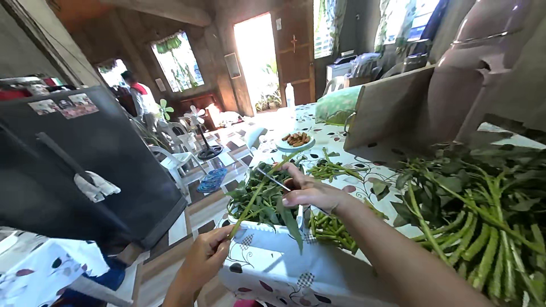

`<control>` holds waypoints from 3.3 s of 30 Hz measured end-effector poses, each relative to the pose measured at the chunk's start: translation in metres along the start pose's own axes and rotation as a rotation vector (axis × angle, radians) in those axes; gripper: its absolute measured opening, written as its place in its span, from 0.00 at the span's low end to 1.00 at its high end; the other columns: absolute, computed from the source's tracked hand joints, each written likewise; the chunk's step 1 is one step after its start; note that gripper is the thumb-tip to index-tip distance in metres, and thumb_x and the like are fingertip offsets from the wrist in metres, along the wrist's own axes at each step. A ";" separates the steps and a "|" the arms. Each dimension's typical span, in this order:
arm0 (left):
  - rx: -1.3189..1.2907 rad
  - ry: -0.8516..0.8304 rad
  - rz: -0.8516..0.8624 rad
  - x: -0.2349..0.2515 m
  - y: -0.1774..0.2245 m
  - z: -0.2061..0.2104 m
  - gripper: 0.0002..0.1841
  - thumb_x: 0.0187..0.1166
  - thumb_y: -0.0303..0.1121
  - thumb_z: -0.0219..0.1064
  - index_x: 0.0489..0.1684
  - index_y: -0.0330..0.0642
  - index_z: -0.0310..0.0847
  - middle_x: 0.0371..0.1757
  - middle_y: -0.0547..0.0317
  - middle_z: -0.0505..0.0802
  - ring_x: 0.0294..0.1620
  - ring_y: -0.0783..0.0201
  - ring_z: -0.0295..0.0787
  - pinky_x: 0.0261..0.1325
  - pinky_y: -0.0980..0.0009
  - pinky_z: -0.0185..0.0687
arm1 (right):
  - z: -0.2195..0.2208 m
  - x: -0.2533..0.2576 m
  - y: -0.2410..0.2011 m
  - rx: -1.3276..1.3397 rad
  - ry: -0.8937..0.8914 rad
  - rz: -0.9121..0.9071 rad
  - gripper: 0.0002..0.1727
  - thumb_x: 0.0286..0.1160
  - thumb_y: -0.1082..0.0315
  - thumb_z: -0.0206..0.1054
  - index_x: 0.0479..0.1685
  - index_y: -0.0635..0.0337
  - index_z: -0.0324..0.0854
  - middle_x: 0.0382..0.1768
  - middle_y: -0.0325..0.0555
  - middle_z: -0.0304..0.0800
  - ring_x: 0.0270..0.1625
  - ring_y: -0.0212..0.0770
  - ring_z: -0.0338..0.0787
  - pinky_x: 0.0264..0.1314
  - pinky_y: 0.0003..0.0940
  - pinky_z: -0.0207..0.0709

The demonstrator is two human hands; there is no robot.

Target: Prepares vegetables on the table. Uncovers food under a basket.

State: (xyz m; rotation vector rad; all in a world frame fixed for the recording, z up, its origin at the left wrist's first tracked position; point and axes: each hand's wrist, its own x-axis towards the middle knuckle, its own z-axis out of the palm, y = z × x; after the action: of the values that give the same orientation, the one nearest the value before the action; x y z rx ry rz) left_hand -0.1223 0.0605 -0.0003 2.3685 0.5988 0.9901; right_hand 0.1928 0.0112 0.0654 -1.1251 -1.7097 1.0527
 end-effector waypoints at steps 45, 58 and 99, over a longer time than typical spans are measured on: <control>0.940 0.274 0.060 -0.006 0.033 0.032 0.17 0.65 0.27 0.62 0.47 0.33 0.94 0.24 0.49 0.91 0.24 0.50 0.91 0.26 0.57 0.85 | 0.044 0.066 0.006 0.057 -0.110 0.325 0.23 0.78 0.49 0.70 0.62 0.50 0.70 0.19 0.33 0.67 0.13 0.24 0.65 0.15 0.18 0.60; 0.611 0.331 -0.146 0.010 0.018 0.018 0.20 0.78 0.28 0.57 0.62 0.32 0.89 0.31 0.48 0.92 0.23 0.59 0.82 0.30 0.62 0.81 | 0.023 0.084 0.018 0.790 0.028 0.341 0.29 0.77 0.30 0.54 0.39 0.48 0.74 0.16 0.37 0.75 0.10 0.33 0.77 0.09 0.30 0.75; 0.731 0.300 0.175 0.072 0.074 0.136 0.17 0.72 0.25 0.65 0.57 0.40 0.94 0.27 0.50 0.89 0.27 0.51 0.88 0.29 0.61 0.84 | -0.048 -0.114 0.010 0.203 0.131 0.239 0.44 0.71 0.44 0.63 0.87 0.47 0.49 0.27 0.31 0.73 0.17 0.21 0.69 0.19 0.16 0.66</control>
State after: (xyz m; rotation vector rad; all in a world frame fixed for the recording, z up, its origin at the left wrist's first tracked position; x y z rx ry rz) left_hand 0.0396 0.0056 -0.0016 2.9585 1.0180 1.4001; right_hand 0.2710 -0.0840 0.0507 -1.2580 -1.3572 1.2398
